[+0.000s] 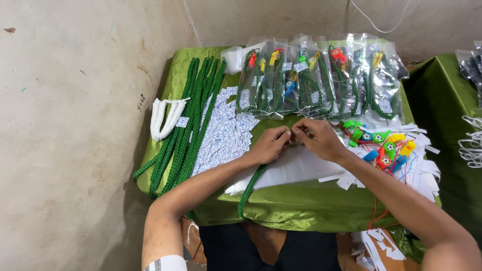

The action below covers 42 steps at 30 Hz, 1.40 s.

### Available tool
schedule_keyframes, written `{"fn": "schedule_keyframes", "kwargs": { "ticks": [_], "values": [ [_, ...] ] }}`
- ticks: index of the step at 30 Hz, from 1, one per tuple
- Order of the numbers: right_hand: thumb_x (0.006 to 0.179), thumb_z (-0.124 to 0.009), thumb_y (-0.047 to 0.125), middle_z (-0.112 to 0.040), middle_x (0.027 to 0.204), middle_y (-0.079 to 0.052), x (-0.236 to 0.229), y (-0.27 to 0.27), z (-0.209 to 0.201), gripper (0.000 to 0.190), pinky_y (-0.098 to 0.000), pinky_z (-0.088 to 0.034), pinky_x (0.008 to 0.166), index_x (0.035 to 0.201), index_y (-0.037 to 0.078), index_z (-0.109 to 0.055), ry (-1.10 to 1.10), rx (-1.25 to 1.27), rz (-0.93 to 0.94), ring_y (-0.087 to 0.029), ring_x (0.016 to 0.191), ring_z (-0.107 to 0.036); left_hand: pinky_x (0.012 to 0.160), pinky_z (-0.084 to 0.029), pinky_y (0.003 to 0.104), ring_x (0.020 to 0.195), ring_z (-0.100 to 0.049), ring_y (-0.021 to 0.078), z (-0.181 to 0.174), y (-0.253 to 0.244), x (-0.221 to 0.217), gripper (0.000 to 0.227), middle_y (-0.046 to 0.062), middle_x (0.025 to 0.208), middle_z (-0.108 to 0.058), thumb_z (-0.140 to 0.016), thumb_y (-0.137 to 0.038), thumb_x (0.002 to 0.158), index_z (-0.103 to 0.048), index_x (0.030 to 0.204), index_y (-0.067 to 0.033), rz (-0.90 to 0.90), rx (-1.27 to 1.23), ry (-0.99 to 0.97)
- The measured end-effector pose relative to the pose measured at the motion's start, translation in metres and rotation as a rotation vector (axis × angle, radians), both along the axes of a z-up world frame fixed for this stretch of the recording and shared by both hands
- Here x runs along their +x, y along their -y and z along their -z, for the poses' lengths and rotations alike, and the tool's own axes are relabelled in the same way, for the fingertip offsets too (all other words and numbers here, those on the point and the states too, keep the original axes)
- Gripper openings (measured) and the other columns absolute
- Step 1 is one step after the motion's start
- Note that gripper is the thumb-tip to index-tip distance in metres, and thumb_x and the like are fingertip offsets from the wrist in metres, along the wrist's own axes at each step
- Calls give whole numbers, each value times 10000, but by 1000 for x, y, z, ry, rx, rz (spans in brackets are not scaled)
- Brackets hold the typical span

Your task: The person places a green beaded rope into a clear plastic bag, adds a small red whistle, and seals the bag. They then pick up another green beaded rope, attach a green whistle to it, and prepare to package it.

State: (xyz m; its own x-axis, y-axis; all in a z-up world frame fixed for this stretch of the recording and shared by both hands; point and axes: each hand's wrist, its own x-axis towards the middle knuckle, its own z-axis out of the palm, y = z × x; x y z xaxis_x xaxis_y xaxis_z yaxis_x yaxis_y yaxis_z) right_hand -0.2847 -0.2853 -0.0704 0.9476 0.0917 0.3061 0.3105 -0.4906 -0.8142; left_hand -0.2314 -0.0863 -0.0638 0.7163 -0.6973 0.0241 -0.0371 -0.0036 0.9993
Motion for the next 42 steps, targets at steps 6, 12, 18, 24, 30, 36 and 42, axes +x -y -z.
{"fn": "schedule_keyframes", "kwargs": {
  "ticks": [6, 12, 18, 24, 30, 36, 42],
  "values": [
    [1026, -618, 76, -683, 712, -159, 1, -3, 11, 144, -305, -537, 473, 970, -4, -723, -10, 105, 27, -200, 626, -715, 452, -436, 291, 552, -483, 114, 15, 0, 0, 336, 44, 556, -494, -485, -182, 1054, -613, 764, -71, -36, 24, 95],
    [1022, -618, 71, -679, 672, -159, 1, -6, 13, 156, -294, -535, 430, 966, -9, -739, 23, 95, 24, -208, 575, -716, 551, -447, 307, 592, -484, 134, 12, -1, 0, 422, 50, 568, -531, -455, -271, 1103, -651, 773, -95, -34, 7, 157],
    [1012, -635, 80, -665, 647, -151, 1, -9, 6, 148, -310, -535, 455, 949, -7, -736, 40, 103, 19, -187, 559, -681, 537, -434, 291, 560, -488, 118, 2, -3, -2, 399, 53, 532, -532, -466, -210, 1089, -617, 744, -78, -41, 22, 200],
    [1012, -602, 65, -679, 627, -99, 1, -7, 5, 166, -277, -554, 493, 921, 16, -732, -22, 180, -16, -153, 556, -640, 571, -442, 361, 589, -523, 201, -4, -5, -3, 260, 143, 600, -571, -512, -191, 1061, -632, 872, -58, 30, 41, 317],
    [1004, -611, 75, -663, 611, -117, 0, -5, 8, 160, -278, -561, 484, 923, -5, -723, -2, 190, 6, -155, 527, -654, 570, -432, 314, 602, -489, 149, 2, -5, 0, 319, 82, 598, -570, -467, -190, 1094, -625, 844, -70, 57, 8, 256],
    [1004, -619, 81, -665, 614, -103, 1, -2, 14, 162, -279, -578, 485, 938, 0, -742, 47, 173, 49, -151, 516, -671, 525, -405, 275, 517, -451, 118, 9, -7, 2, 445, 19, 529, -548, -484, -288, 1103, -643, 731, -103, 44, 25, 105],
    [1010, -601, 61, -642, 603, -126, -2, -8, 5, 171, -281, -578, 464, 914, -20, -719, 80, 177, 43, -165, 485, -641, 569, -426, 258, 572, -454, 92, -13, -9, -3, 391, 11, 562, -553, -458, -208, 1110, -608, 763, -107, 82, -37, 164]
  ]
}}
